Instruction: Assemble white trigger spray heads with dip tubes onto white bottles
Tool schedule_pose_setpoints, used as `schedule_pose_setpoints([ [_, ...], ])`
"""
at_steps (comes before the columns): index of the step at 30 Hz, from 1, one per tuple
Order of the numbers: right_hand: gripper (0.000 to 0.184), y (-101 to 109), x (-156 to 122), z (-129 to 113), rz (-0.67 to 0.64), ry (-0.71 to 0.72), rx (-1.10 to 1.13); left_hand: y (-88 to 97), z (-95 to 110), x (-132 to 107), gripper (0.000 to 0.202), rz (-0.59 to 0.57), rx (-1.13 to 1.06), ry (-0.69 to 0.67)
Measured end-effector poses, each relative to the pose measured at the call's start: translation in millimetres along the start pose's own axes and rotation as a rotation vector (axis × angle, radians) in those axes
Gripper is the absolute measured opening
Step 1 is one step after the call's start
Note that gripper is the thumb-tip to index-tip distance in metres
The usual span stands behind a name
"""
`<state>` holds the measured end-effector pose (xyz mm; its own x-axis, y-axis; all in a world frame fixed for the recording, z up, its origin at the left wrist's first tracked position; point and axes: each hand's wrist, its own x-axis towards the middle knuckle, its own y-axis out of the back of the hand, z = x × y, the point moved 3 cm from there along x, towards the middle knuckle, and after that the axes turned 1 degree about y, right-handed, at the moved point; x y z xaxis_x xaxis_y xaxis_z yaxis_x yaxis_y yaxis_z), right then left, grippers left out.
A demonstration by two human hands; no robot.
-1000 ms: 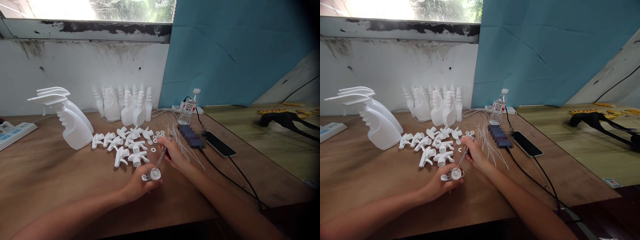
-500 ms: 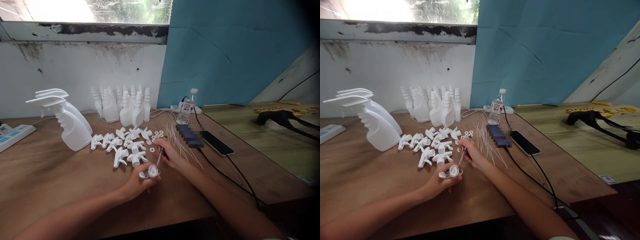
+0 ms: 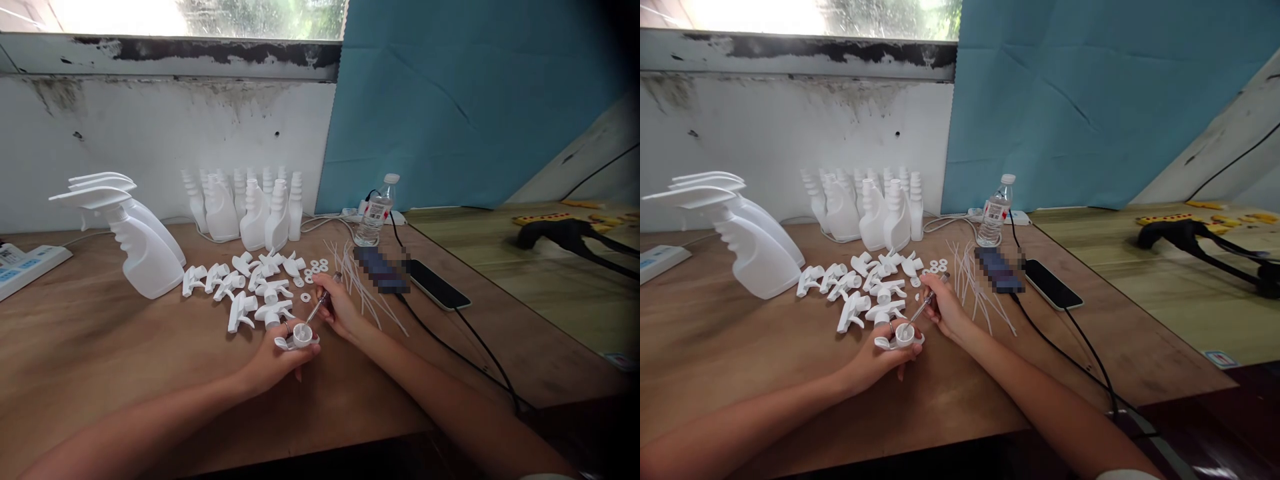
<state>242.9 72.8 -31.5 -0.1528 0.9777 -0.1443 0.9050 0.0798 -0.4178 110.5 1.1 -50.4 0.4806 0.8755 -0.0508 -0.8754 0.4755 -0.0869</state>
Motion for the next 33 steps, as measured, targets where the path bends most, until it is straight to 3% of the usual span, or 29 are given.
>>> schedule_pose_setpoints([
  [8,0.036,-4,0,16,-0.063,-0.118,0.125,0.7,2,2,0.037,0.026,-0.022,0.03],
  [13,0.033,3,9,10,-0.077,-0.147,0.267,-0.8,0,-1,0.035,-0.005,0.055,0.003],
  [16,0.032,19,21,-1,0.051,-0.033,0.212,-0.6,3,-4,0.031,0.005,0.209,-0.078],
  [19,0.032,39,29,-13,0.295,0.172,0.054,0.2,11,-9,0.025,0.022,0.493,-0.306],
  [21,0.03,46,31,-21,0.397,0.329,-0.129,-0.8,14,-12,0.032,-0.012,0.706,-0.449],
  [24,0.033,46,29,-30,0.374,0.557,-0.538,-2.2,12,-13,0.049,-0.058,1.019,-0.555],
  [27,0.037,41,24,-33,0.336,0.713,-0.836,-2.2,10,-11,0.067,-0.059,1.179,-0.567],
  [30,0.036,39,22,-31,0.315,0.727,-0.906,-2.6,10,-12,0.084,-0.071,1.215,-0.551],
  [33,0.036,38,22,-30,0.301,0.718,-0.9,-4.0,12,-14,0.082,-0.092,1.239,-0.562],
])
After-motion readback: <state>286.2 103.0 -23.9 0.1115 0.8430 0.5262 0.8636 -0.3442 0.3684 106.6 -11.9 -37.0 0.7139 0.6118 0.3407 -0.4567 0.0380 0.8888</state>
